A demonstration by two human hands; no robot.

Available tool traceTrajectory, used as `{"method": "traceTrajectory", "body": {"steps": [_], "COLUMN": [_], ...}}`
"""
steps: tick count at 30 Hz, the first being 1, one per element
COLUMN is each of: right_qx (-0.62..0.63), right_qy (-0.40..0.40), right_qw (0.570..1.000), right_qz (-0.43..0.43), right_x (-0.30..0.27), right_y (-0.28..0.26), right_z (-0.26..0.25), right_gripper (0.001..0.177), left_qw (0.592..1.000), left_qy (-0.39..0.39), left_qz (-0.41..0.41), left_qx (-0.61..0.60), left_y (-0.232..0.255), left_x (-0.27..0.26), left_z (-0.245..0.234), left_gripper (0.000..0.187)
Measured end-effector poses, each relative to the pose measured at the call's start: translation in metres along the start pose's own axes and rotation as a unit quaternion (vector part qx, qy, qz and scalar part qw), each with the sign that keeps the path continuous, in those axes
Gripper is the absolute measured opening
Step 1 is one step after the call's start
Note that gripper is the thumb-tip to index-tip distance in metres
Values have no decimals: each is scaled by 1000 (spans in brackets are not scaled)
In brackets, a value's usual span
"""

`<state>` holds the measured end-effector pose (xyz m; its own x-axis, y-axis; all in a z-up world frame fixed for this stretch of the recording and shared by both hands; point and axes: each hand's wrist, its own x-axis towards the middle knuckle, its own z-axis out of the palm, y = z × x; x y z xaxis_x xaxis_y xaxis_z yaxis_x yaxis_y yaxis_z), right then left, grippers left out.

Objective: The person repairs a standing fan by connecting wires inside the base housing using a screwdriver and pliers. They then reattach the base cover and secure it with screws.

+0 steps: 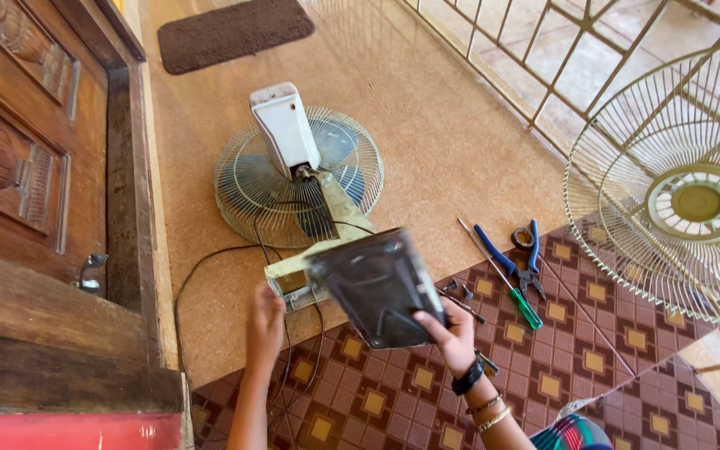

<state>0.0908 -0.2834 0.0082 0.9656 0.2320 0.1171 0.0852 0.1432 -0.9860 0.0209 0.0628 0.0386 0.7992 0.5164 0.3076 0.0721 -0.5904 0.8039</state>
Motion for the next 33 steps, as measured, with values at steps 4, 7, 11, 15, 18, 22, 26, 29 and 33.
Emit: {"method": "traceTrajectory", "body": {"steps": [4,7,11,15,18,22,26,29,33], "right_qx": [248,334,342,318,309,272,221,187,117], "right_qy": [140,180,213,209,212,202,203,197,193], "right_qw": [958,924,911,923,925,939,949,958,969], "right_qz": [22,39,88,53,63,61,97,91,100], "right_x": [-1,-7,-16,-19,-24,-29,-30,-26,-22], "right_y": [15,15,14,27,36,49,45,44,44], "right_z": [-2,-4,-10,-20,-26,-31,-29,-25,-21], "right_gripper": [16,16,17,14,16,18,23,24,25], "left_qw": [999,997,987,973,965,963,975,964,965], "left_qy": [-16,46,122,185,213,203,160,162,147], "left_qz": [21,49,97,121,136,160,128,172,170], "left_qx": [42,44,44,70,69,73,90,125,135], "left_y": [-29,-29,-10,10,17,32,50,57,55], "left_x": [0,-2,16,38,57,81,97,104,110], "left_z": [26,35,37,26,11,-6,-20,-25,-24], "left_gripper": [35,31,26,24,25,28,31,33,32]}}
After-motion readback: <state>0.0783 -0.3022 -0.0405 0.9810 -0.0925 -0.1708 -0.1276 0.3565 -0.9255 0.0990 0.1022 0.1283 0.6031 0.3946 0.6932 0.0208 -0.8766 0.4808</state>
